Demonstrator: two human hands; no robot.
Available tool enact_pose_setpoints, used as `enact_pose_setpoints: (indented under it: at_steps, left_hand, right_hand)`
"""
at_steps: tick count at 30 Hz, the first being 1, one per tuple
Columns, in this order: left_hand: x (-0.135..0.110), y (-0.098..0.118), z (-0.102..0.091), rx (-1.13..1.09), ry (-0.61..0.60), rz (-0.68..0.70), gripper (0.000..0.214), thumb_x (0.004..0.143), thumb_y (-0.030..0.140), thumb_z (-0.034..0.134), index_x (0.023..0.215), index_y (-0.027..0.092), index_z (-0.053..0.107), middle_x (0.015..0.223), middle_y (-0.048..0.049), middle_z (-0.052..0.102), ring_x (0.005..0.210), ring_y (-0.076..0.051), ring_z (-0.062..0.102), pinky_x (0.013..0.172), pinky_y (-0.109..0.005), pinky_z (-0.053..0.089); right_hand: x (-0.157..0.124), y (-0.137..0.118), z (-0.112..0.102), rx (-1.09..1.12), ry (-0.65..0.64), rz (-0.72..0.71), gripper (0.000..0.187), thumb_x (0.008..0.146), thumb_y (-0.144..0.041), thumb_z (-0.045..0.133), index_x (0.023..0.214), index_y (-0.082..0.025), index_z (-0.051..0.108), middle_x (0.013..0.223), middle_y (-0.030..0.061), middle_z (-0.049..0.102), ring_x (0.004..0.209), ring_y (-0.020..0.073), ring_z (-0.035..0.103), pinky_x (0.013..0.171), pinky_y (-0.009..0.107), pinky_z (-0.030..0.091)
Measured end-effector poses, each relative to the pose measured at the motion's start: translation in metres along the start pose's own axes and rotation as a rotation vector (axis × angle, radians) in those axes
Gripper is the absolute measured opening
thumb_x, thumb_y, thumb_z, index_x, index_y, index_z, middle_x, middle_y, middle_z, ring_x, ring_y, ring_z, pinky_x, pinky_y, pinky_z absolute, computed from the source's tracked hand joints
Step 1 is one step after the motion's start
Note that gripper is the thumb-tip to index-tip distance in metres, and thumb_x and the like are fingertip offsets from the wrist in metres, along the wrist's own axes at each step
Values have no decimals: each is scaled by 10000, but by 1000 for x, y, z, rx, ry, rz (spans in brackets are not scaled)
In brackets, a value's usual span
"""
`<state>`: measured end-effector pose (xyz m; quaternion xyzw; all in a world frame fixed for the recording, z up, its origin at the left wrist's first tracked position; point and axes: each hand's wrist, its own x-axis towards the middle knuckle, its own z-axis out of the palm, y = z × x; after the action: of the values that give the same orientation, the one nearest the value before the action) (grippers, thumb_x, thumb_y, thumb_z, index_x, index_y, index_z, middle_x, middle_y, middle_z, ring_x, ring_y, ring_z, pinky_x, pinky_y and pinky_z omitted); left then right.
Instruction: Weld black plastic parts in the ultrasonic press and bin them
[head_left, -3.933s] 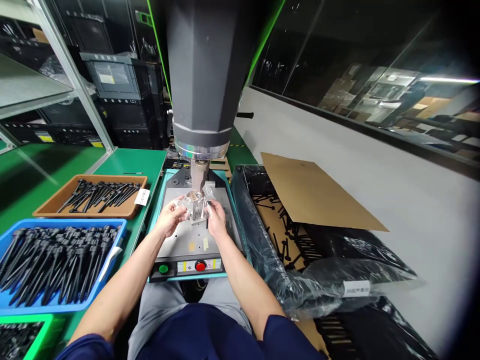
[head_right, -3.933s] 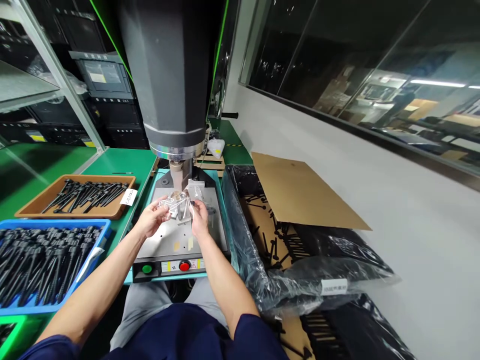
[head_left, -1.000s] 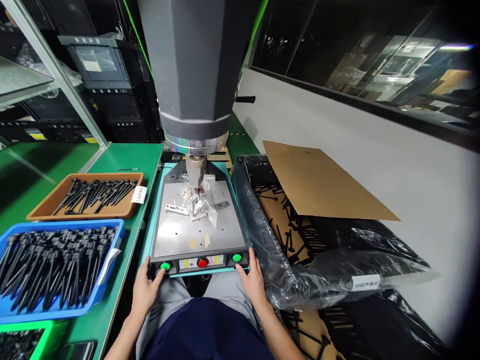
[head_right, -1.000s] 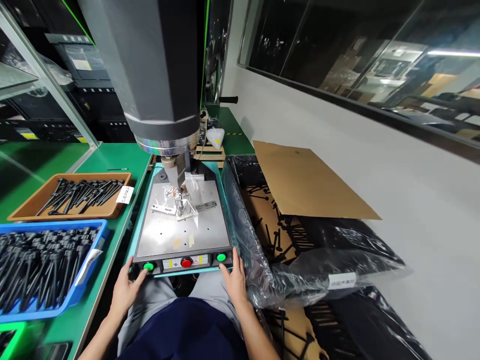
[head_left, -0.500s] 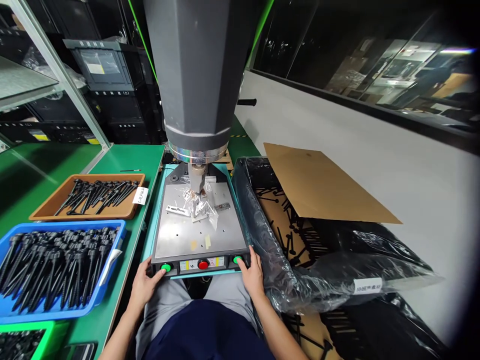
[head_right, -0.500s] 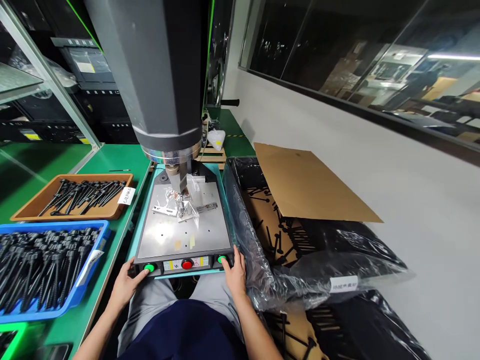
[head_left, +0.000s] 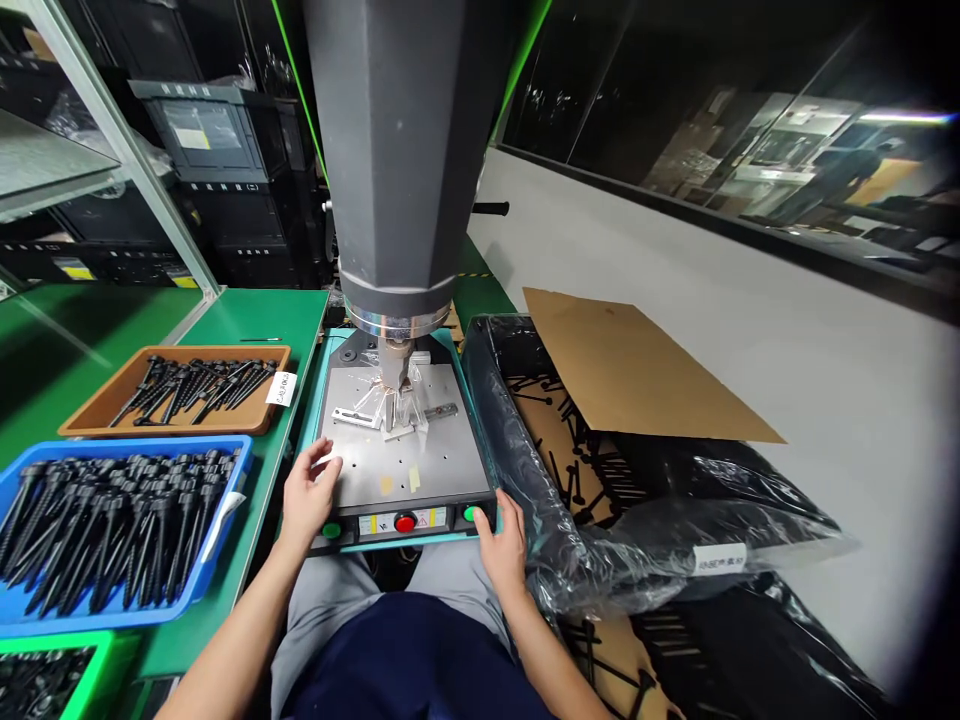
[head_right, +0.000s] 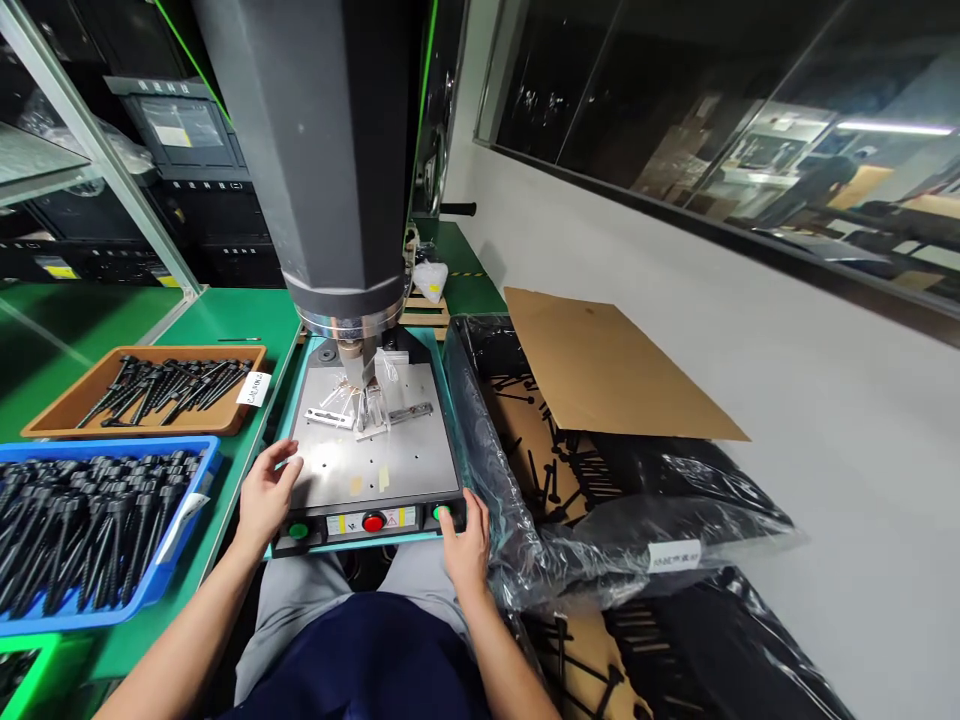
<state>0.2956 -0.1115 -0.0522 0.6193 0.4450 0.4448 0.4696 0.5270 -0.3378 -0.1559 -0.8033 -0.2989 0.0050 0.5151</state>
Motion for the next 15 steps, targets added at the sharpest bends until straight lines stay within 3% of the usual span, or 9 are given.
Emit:
enact_pose_setpoints:
  at_steps: [2,5,10,13,15]
  left_hand:
    - [18,8,10,-65,-50,-9,505,787,454,684,1199,175,598,1224,-151,643,1165,-266,595,1018,-442,460]
    - [44,18,25,-169,-109,-56,545,746,472,723,1184,169,605,1242,-151,634,1173,-259,586,1021,-427,451]
    - [73,36,48,-323,-224,-323,517,666,524,774,994,146,642,1071,-126,674,923,-198,657,776,-323,540]
    - [81,46,57,-400,-264,-411,490,600,473,837,879,131,623,875,-82,676,711,-134,643,620,-245,518]
    - [85,50,61,-454,-257,-435,466,562,403,869,827,127,604,768,-52,651,624,-111,618,546,-212,488]
  right_hand:
    - [0,-24,2,88,-10,-34,446,884,-459,577,1233,-181,576,1239,166,605,1126,286,602,953,481,511]
    - [1,-64,15,297,-196,-59,351,917,-387,546,1212,-202,588,1143,131,673,998,232,669,842,387,573]
    - [19,-121,65,462,-517,-120,300,920,-337,528,1171,-211,636,1108,100,715,1013,219,679,838,348,574]
    - [42,-135,99,456,-574,-121,357,901,-291,516,1244,-221,588,1189,90,682,1032,199,663,853,346,563]
    - [59,-138,116,423,-518,-73,364,889,-264,496,1242,-219,575,1187,85,670,965,186,666,848,354,561]
